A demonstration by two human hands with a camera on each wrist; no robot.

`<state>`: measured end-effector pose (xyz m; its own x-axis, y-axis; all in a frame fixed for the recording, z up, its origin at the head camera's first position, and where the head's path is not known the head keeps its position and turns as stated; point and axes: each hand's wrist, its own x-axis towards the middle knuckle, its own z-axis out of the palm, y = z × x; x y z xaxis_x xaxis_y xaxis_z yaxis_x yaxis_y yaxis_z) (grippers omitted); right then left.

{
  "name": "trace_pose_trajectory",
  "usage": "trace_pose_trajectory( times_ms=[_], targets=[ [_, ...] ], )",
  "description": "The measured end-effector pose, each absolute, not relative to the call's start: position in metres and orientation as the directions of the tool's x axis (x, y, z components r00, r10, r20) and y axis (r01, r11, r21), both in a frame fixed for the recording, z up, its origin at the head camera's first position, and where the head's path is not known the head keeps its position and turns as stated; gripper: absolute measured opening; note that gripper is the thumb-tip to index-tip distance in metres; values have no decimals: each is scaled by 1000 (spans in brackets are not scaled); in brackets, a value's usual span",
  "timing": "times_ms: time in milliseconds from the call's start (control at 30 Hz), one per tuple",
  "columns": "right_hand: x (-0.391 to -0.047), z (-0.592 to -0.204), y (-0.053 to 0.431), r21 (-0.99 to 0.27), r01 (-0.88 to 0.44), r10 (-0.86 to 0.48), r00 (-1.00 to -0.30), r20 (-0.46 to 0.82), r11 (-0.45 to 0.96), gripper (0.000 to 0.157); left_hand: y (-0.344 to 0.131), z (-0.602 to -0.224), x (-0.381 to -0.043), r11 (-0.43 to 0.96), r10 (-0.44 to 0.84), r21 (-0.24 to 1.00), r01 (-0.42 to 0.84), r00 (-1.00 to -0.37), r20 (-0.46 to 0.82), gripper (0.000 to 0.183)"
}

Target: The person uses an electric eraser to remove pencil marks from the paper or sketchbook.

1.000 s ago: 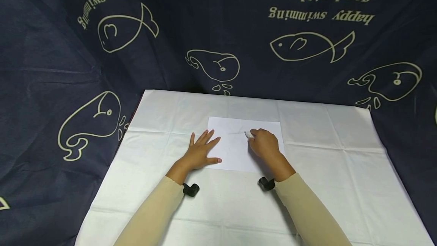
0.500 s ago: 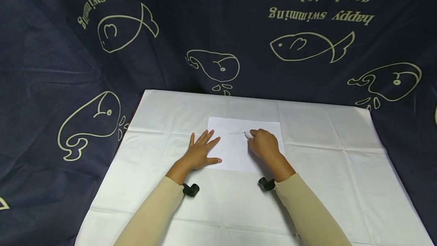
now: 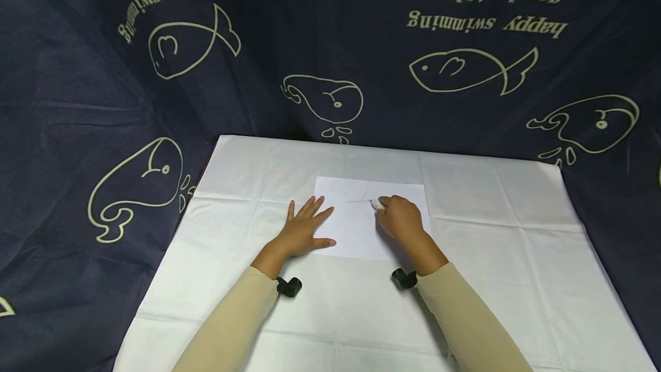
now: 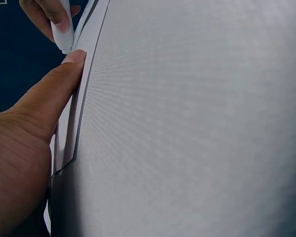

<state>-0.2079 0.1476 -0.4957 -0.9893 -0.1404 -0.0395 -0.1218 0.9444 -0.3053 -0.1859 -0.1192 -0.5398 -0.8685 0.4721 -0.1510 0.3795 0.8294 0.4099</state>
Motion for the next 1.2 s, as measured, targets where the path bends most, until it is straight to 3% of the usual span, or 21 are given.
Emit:
trace_pose_trajectory(
  times_ms=[600,1200],
  targets=[
    [-209,-492,148,-317,-127,-163,-982,-90,940,41,-120,-539,-186,828,471,416,377,-869,-152,88],
    [-210,-492,144,-313,-123,-150,-987,-63,942,39,-119,-540,-186,830,472,412,376,-868,-157,88]
  ],
)
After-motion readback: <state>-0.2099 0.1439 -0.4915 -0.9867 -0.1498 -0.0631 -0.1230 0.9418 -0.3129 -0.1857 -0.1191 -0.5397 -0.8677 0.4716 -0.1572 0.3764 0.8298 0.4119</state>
